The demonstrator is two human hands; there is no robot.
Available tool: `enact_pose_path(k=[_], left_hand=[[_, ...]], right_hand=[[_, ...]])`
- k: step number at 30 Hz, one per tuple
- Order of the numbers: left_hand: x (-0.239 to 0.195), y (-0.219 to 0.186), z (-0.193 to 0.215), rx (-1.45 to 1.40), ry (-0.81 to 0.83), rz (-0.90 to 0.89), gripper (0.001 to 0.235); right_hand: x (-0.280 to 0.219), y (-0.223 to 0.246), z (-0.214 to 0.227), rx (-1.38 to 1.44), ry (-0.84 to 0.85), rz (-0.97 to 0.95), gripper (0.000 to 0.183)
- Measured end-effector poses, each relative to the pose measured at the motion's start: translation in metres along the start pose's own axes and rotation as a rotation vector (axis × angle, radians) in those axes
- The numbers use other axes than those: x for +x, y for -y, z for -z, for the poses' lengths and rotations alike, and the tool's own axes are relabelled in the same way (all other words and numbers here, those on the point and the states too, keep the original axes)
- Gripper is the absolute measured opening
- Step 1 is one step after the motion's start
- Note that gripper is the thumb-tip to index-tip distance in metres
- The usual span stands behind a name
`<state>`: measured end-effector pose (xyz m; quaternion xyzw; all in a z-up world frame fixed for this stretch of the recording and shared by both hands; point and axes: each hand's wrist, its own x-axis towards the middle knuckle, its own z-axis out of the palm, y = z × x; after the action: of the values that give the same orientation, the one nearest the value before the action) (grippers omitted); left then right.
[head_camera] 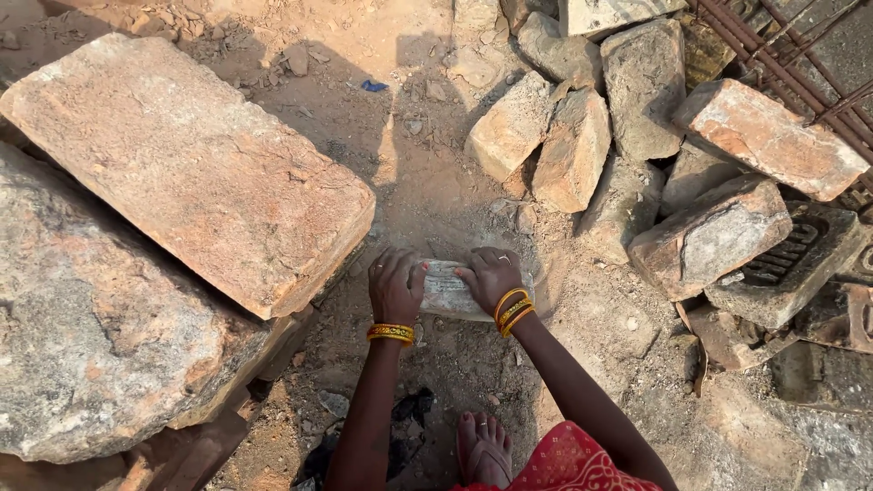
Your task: The person picks up used bricks one at a time from a rubble pile, scrubs each brick's surfaces against the ground and with a smaller stone, then places the cleaned brick onto a growing stack beside the pile.
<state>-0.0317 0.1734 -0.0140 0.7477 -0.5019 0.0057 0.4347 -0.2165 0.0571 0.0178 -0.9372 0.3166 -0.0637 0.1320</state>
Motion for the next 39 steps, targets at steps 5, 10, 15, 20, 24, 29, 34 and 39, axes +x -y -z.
enact_pose_path(k=[5,10,15,20,24,29,34,39], left_hand=[[0.004,-0.005,0.001,-0.001,-0.064,-0.013,0.020],[0.015,-0.008,-0.001,0.009,-0.023,0.109,0.018],[0.024,0.002,-0.017,0.051,-0.038,0.137,0.020],[0.036,0.003,-0.023,0.096,-0.012,0.187,0.027],[0.039,-0.002,-0.022,0.137,0.005,0.137,0.038],[0.025,-0.008,-0.034,0.293,0.062,-0.095,0.054],[0.022,-0.003,-0.034,0.369,0.304,0.072,0.086],[0.008,0.014,-0.034,0.404,0.536,0.104,0.095]], right_hand=[[-0.040,0.025,-0.023,-0.162,-0.273,-0.154,0.050],[-0.053,0.042,-0.019,-0.299,-0.289,-0.074,0.079],[-0.038,0.033,-0.018,-0.275,-0.312,-0.053,0.080],[-0.022,0.026,-0.011,-0.320,-0.275,-0.051,0.077],[-0.005,0.015,-0.007,-0.328,-0.204,-0.065,0.078],[0.027,-0.002,0.000,-0.239,-0.024,-0.138,0.077],[0.028,-0.022,-0.039,-0.431,-0.174,-0.211,0.084],[-0.002,-0.029,-0.046,-0.299,0.008,-0.153,0.095]])
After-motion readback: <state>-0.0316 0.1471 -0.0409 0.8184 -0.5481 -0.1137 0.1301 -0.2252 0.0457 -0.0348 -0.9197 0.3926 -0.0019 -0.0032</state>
